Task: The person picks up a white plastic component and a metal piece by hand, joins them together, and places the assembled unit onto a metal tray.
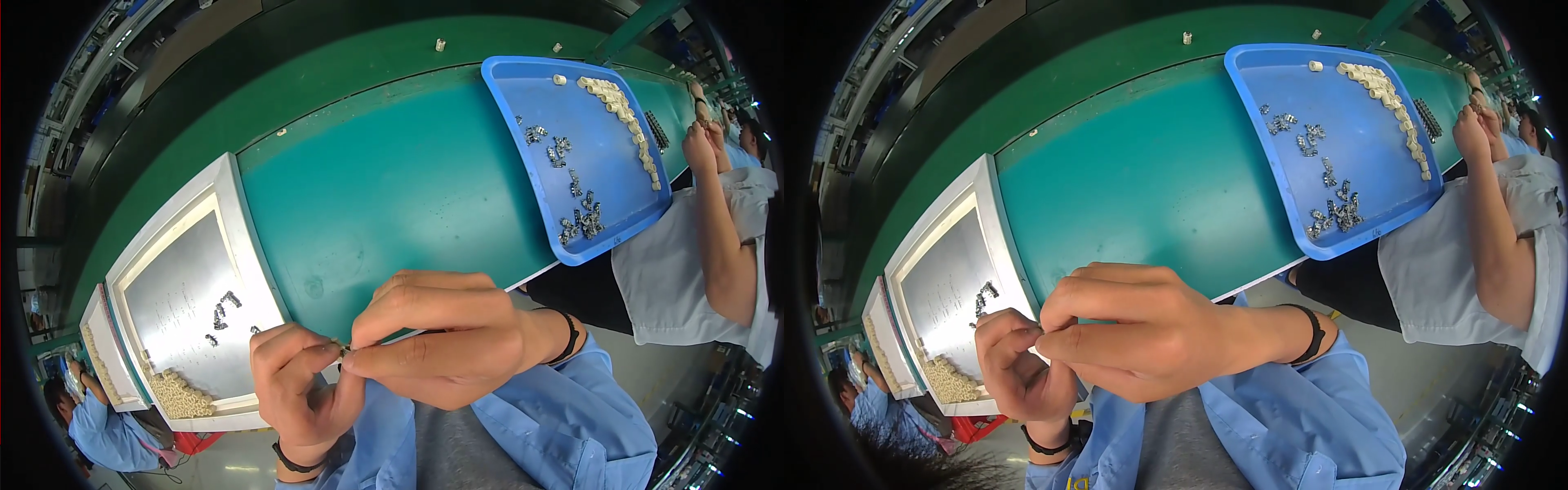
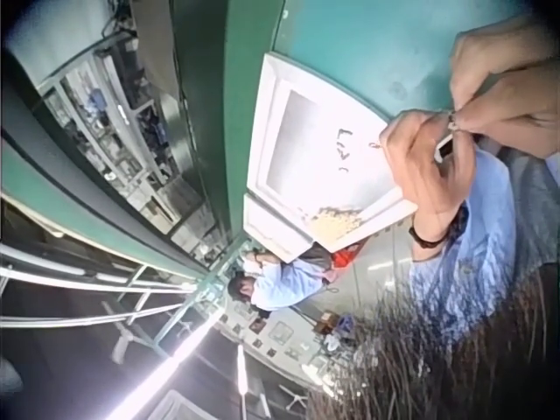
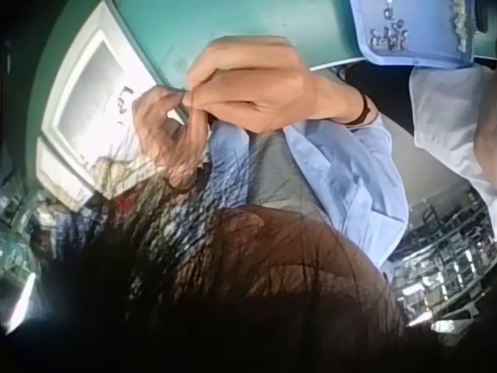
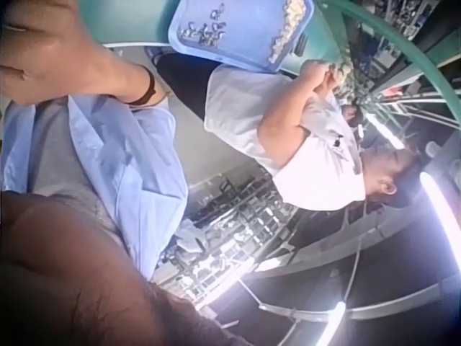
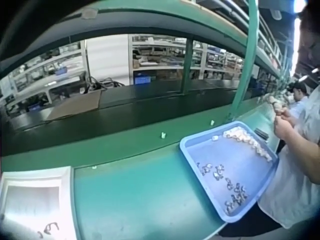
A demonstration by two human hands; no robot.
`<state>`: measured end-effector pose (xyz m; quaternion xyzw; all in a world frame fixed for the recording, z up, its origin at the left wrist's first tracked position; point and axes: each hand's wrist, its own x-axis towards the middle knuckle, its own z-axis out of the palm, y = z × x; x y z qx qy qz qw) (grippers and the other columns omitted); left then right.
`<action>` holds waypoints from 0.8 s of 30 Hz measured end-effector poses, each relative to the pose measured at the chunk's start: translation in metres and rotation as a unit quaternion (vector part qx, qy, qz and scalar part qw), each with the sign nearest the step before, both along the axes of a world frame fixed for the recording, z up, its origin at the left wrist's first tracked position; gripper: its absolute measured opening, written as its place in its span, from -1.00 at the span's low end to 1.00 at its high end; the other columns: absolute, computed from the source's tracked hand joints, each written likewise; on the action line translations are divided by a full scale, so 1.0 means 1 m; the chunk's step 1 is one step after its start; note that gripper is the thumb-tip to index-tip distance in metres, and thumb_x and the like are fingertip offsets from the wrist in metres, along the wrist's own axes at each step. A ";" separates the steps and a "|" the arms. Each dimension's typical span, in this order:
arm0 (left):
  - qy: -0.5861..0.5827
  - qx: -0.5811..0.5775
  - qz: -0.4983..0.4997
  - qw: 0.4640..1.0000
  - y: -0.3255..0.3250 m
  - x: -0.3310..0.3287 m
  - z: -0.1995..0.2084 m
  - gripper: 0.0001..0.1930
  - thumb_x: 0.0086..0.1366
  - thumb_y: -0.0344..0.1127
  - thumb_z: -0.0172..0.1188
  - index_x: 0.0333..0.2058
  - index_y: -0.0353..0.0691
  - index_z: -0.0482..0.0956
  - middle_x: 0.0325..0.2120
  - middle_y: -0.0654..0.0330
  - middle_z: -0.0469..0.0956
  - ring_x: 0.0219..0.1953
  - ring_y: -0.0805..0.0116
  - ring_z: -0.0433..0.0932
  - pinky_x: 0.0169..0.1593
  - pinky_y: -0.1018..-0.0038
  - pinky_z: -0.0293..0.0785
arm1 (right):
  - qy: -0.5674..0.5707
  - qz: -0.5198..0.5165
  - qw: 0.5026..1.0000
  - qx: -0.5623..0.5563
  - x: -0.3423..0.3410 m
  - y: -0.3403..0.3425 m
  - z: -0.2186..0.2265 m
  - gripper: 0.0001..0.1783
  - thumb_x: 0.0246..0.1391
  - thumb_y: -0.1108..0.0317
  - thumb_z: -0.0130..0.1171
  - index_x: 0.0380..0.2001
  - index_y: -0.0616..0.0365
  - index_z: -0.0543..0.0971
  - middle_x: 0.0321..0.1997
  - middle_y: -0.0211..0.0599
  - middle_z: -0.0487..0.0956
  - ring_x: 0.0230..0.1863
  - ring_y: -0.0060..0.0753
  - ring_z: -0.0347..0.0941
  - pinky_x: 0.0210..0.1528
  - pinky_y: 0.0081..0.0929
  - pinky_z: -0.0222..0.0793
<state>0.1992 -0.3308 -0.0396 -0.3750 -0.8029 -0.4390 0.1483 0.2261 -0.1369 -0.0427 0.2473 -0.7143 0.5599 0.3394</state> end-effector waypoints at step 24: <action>-0.222 -0.124 -0.085 0.963 0.236 -0.280 -0.077 -0.86 0.22 -0.48 0.38 -0.28 -0.31 0.59 -0.41 0.35 0.52 -0.37 0.58 0.42 -0.25 0.58 0.37 | -0.380 -0.474 0.737 0.297 0.102 0.232 -0.070 -0.48 0.12 0.32 0.34 0.18 0.11 0.58 0.14 -0.15 0.47 0.08 -0.07 0.45 0.12 -0.20 0.41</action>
